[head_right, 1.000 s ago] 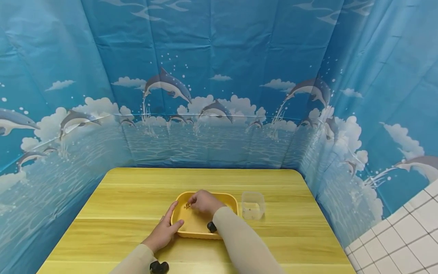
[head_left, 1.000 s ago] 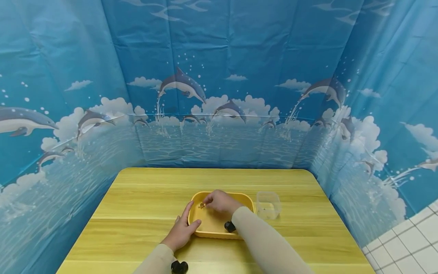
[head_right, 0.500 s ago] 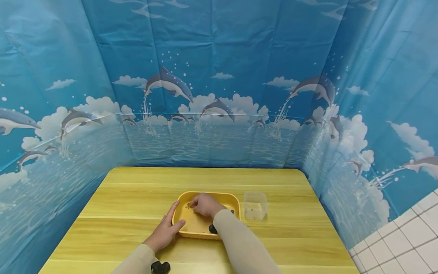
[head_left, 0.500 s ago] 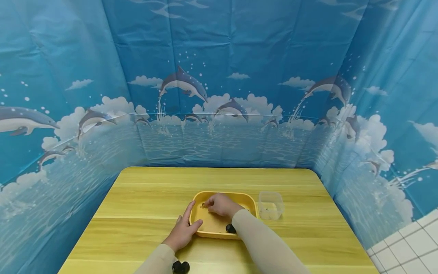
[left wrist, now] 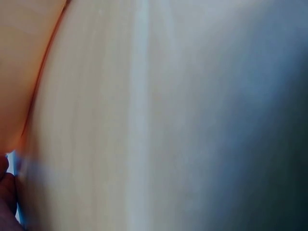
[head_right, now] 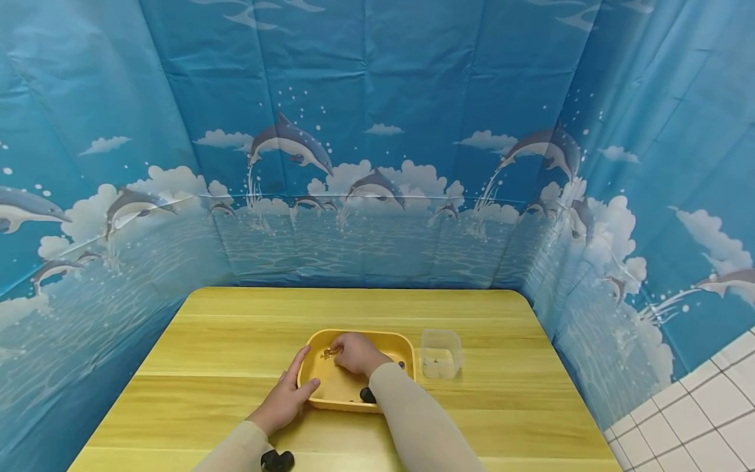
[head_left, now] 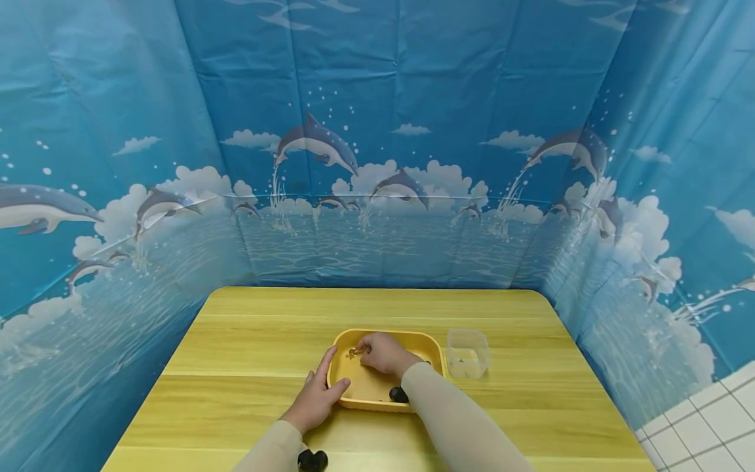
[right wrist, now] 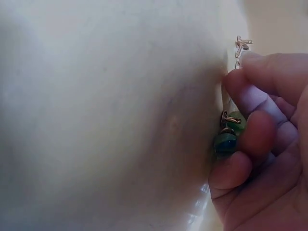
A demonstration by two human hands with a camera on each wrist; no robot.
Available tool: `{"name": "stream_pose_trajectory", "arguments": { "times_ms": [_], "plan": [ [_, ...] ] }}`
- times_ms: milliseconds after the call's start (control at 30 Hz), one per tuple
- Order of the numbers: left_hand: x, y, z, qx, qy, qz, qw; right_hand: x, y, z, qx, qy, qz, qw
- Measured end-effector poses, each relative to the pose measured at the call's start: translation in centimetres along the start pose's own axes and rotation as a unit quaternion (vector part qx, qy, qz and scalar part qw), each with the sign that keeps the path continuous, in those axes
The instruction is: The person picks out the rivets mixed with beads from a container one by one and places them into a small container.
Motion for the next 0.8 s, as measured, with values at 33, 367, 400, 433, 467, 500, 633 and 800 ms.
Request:
{"name": "stream_pose_trajectory", "arguments": {
  "times_ms": [33, 367, 400, 433, 467, 500, 633, 800],
  "plan": [
    [-0.01, -0.02, -0.01, 0.000, 0.000, 0.000, 1.0000, -0.01, 0.03, -0.01, 0.004, 0.000, 0.000, 1.000],
    [0.01, -0.06, -0.06, -0.002, 0.000, 0.006, 1.0000, -0.02, 0.02, -0.17, 0.020, 0.000, -0.001, 1.000],
    [0.03, -0.03, -0.07, -0.001, 0.000, 0.006, 1.0000, -0.02, 0.03, -0.23, 0.020, -0.001, 0.000, 1.000],
    [0.06, -0.01, -0.08, -0.001, 0.000, 0.006, 1.0000, -0.02, 0.04, -0.28, 0.018, -0.002, 0.002, 1.000],
    [0.10, 0.00, -0.08, 0.000, 0.001, 0.007, 1.0000, -0.02, 0.06, -0.35, 0.018, -0.003, 0.002, 1.000],
    [0.12, 0.01, -0.08, 0.001, 0.001, 0.006, 1.0000, -0.01, 0.09, -0.40, 0.016, -0.003, 0.002, 1.000],
    [0.08, -0.10, -0.11, 0.007, 0.002, 0.001, 1.0000, -0.06, 0.26, -0.55, 0.012, -0.005, -0.004, 1.000],
    [-0.10, -0.35, -0.11, 0.009, 0.006, -0.005, 0.9999, -0.11, 0.16, -0.62, 0.023, -0.009, -0.005, 1.000]
  ]
}}
Point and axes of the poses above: each hand's wrist, its own x-axis away from the middle knuckle, its own z-axis out of the back of the hand, y = z × x, the point moved 6 cm from there along -x, towards the middle knuckle, and after that the axes turned 8 degrees about x, right-handed, at the moved point
